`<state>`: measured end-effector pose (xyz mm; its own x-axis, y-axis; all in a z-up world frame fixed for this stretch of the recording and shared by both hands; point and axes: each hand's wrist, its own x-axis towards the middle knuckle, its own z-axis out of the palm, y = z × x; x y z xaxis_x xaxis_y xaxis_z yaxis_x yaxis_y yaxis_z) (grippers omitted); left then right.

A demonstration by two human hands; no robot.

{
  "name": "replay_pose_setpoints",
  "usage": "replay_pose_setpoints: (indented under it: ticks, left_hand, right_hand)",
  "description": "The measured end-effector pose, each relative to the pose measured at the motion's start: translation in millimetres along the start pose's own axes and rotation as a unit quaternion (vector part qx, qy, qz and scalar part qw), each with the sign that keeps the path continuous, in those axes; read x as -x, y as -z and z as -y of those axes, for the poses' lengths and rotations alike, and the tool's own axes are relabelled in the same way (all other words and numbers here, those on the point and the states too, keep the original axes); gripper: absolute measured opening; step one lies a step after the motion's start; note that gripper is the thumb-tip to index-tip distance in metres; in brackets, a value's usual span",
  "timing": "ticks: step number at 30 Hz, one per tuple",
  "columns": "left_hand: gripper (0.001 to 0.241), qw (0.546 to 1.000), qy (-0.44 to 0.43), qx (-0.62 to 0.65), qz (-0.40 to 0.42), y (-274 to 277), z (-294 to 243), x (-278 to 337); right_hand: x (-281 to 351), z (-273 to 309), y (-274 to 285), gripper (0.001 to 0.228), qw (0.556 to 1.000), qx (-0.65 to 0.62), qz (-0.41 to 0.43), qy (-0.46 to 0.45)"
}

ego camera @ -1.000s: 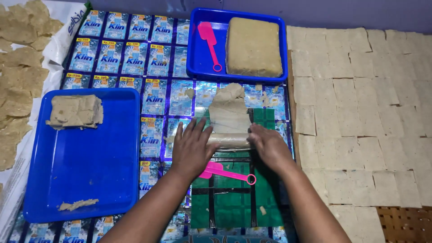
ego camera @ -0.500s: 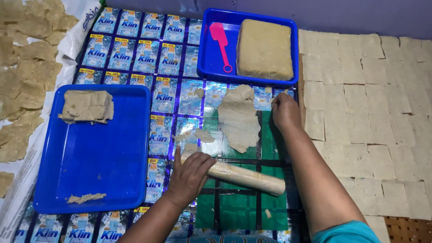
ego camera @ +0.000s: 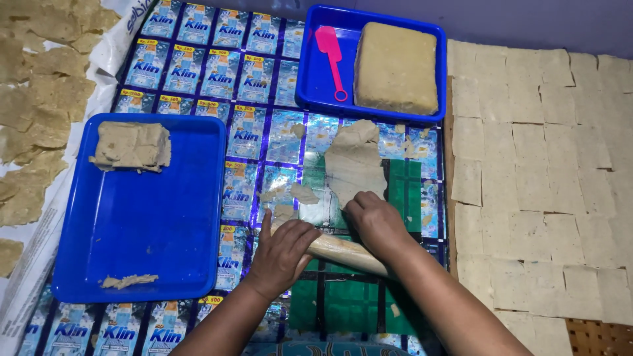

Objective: Preparing, rolling, and cutting dough into small squares for drying on a bamboo rack.

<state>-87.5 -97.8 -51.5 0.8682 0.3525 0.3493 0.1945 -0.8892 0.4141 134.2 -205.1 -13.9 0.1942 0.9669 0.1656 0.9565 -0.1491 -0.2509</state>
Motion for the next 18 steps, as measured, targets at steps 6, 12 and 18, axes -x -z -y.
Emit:
replay_pose_setpoints:
  ticks: [6, 12, 18]
  left_hand:
    - [0.058, 1.000, -0.007, 0.011, 0.003, 0, 1, 0]
    - [0.060, 1.000, -0.006, 0.001, 0.000, 0, 1, 0]
    - [0.057, 1.000, -0.003, 0.002, -0.002, 1, 1, 0]
  right_hand:
    - [1, 0, 11, 0.009, 0.995, -0.007, 0.057, 0.079]
    - [-4, -1, -17, 0.020, 0.937, -0.252, 0.018, -0.241]
    - [-29, -4, -59, 0.014, 0.964, -0.109, -0.058, -0.236]
